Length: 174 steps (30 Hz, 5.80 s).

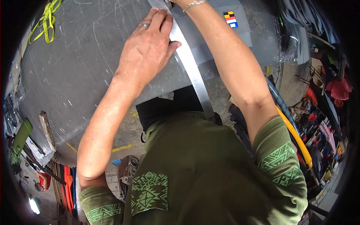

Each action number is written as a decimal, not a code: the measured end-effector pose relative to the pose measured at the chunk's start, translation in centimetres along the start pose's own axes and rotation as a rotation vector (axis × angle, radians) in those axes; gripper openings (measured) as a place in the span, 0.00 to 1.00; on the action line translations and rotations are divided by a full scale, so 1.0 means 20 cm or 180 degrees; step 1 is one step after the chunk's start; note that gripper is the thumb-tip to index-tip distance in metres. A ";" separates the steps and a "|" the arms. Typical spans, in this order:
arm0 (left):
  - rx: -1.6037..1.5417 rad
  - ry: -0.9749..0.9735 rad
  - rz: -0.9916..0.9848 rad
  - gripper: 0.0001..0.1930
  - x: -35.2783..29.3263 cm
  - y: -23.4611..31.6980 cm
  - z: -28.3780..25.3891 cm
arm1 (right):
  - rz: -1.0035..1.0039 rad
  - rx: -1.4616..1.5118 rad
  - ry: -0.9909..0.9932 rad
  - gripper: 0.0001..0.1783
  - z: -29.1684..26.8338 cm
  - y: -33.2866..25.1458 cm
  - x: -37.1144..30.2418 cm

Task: Measuring and cutting a piece of grey material using a ruler and a utility knife on a workshop table.

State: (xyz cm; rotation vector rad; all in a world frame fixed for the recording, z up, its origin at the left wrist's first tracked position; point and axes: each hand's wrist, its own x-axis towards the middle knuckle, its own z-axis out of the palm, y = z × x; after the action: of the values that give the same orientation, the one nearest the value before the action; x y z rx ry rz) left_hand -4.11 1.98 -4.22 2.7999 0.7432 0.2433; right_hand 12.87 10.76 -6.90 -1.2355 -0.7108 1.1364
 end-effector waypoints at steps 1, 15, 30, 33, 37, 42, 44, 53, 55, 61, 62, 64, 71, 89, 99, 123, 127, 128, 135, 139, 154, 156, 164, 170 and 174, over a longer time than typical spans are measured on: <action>0.0002 0.0047 0.0040 0.30 0.00 0.00 0.00 | -0.0027 -0.0007 0.0008 0.26 -0.01 0.00 0.00; -0.0595 0.0056 -0.0055 0.29 0.00 -0.02 -0.01 | -0.0976 -0.2716 0.0681 0.28 -0.31 -0.49 -0.88; -0.1231 0.0996 -0.1209 0.27 0.22 -0.11 0.08 | 0.1144 -0.3643 0.1934 0.33 -0.49 -0.14 -1.91; -0.0716 0.0623 -0.1440 0.33 0.22 -0.12 0.09 | 0.0905 -0.3906 0.2180 0.33 -0.68 -0.15 -1.97; -0.0675 0.0399 -0.0820 0.37 0.17 -0.15 0.08 | 0.0611 -0.3965 0.2401 0.32 -0.82 -0.17 -1.82; -0.1101 0.0307 -0.0945 0.31 0.08 -0.12 -0.05 | 0.0506 -0.3953 0.2439 0.32 -0.83 -0.23 -1.41; -0.2257 0.0114 -0.1562 0.27 0.03 -0.14 -0.12 | 0.0372 -0.4106 0.2294 0.31 -0.83 -0.24 -1.25; -0.5496 0.0306 -0.2142 0.17 -0.44 -0.49 -0.26 | -0.0815 -0.4936 0.1919 0.29 -0.73 -0.24 -0.90; -0.5537 0.0464 -0.2249 0.17 -0.49 -0.48 -0.30 | -0.1747 -0.4561 0.1143 0.26 -0.54 -0.28 -0.85; -0.5449 0.0308 -0.2170 0.17 -0.54 -0.43 -0.41 | -0.2403 -0.3563 -0.1178 0.25 0.24 -0.31 -0.88; -0.5507 0.0193 -0.2181 0.18 -0.54 -0.43 -0.43 | -0.2446 -0.3609 -0.1309 0.25 0.28 -0.29 -0.88; -0.5557 0.0243 -0.2383 0.20 -0.54 -0.40 -0.44 | -0.2485 -0.3623 -0.1279 0.23 0.30 -0.23 -0.83; -0.5582 0.0418 -0.2626 0.21 -0.63 -0.48 -0.29 | -0.2239 -0.3657 -0.1559 0.16 0.26 -0.06 -0.78; -0.5447 0.0381 -0.2830 0.22 -0.70 -0.51 -0.05 | -0.2262 -0.3883 -0.2091 0.11 0.24 0.11 -0.78; -0.4862 0.0224 -0.2822 0.19 -0.70 -0.47 -0.08 | 0.0355 0.0535 0.0928 0.08 0.21 0.17 -0.62; -0.4143 0.1006 -0.2878 0.26 -0.77 -0.45 -0.15 | 0.1192 -0.2752 0.0341 0.38 -0.62 -0.54 -0.26; -0.0321 0.1484 -0.1307 0.22 -0.71 -0.42 -0.28 | 0.1108 -0.3230 0.1109 0.43 -0.86 -0.42 -0.50; -0.0445 0.1545 -0.1158 0.18 -0.65 -0.41 -0.29 | 0.1060 -0.3568 0.1142 0.43 -0.87 -0.41 -0.55; -0.0995 0.0599 -0.0829 0.13 -0.21 -0.40 -0.15 | 0.1056 -0.3905 0.1211 0.36 -0.94 -0.24 -0.66; -0.0615 0.0361 -0.0653 0.14 -0.12 -0.40 -0.13 | 0.0730 -0.3860 0.1434 0.36 -0.93 -0.20 -0.72; -0.0765 0.0933 -0.0703 0.11 -0.07 -0.47 -0.02 | 0.0555 -0.3432 0.1664 0.32 -0.96 -0.15 -0.75; -0.1743 0.0839 -0.1433 0.12 -0.08 -0.54 -0.04 | 0.0607 -0.3446 0.1701 0.32 -0.94 -0.15 -0.76; -0.2244 0.1231 -0.2162 0.17 -0.23 -0.71 -0.11 | -0.0048 -0.3598 0.2009 0.25 -0.94 -0.05 -0.78; -0.2362 0.1158 -0.2560 0.19 -0.51 -0.79 -0.23 | -0.0388 -0.3749 0.2253 0.17 -0.92 -0.02 -0.81; -0.1527 0.1150 -0.2111 0.14 -0.71 -0.68 -0.25 | 0.0022 -0.3716 0.2290 0.30 -0.94 -0.07 -0.82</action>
State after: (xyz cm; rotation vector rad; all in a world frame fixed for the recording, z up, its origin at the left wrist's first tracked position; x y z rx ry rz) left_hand -23.72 7.16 -4.54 1.9532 1.4182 0.6958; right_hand 25.06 -11.08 -7.56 -2.4309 -0.7989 0.1048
